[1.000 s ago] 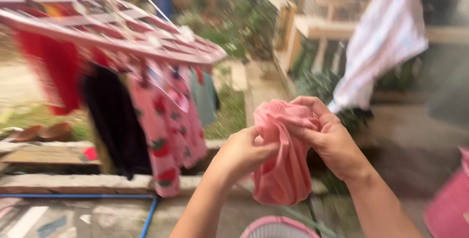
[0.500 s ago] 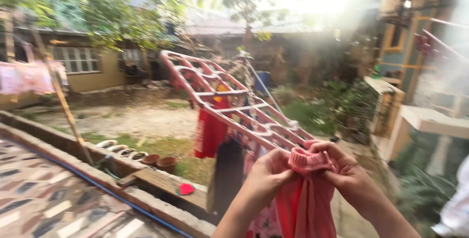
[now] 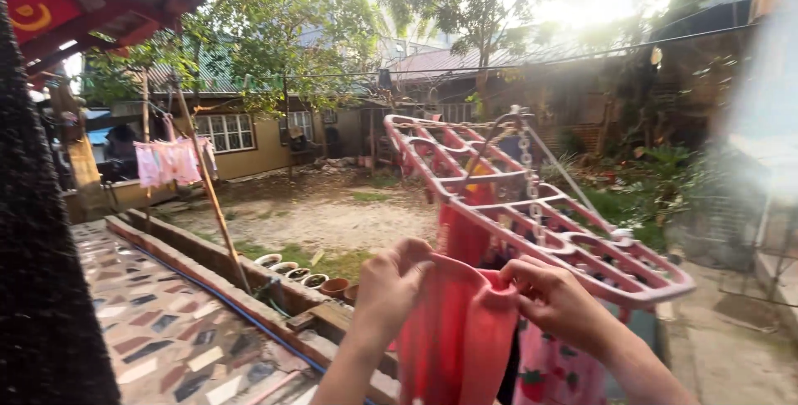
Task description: Hanging small garments on a multi-clip laundry hanger and then placing the hanger on a clothesline.
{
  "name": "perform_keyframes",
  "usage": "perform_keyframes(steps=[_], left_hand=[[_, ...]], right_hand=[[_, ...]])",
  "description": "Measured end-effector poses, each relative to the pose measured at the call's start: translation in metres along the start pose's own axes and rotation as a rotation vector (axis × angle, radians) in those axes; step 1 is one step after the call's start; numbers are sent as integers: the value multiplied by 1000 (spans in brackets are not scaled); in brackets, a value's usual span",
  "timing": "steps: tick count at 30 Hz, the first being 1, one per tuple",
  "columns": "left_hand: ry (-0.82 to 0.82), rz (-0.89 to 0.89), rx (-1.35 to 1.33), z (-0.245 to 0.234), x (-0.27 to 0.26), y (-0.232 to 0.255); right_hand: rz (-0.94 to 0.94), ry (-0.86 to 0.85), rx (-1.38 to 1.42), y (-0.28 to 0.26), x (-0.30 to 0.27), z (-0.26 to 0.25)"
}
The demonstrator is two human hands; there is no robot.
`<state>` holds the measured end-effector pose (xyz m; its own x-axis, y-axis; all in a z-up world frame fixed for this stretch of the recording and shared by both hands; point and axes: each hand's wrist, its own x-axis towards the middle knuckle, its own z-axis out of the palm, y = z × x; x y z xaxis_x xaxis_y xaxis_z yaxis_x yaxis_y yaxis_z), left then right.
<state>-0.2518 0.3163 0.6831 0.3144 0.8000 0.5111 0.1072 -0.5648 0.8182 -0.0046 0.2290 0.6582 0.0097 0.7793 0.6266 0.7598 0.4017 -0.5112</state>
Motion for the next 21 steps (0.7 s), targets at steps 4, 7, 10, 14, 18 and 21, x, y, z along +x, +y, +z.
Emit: perform_keyframes(steps=[4, 7, 10, 14, 18, 21], left_hand=[[106, 50, 112, -47, 23, -15], [118, 30, 162, -70, 32, -31], [110, 32, 322, -89, 46, -63], [-19, 29, 336, -91, 62, -97], [-137, -216, 149, -100, 34, -46], [-245, -206, 392, -93, 43, -57]], right_hand=[[-17, -205, -198, -18, 33, 20], [14, -125, -109, -9, 56, 45], [31, -13, 37, 0, 77, 69], [64, 44, 117, 35, 99, 101], [84, -61, 426, 58, 116, 117], [214, -100, 369, 46, 123, 115]])
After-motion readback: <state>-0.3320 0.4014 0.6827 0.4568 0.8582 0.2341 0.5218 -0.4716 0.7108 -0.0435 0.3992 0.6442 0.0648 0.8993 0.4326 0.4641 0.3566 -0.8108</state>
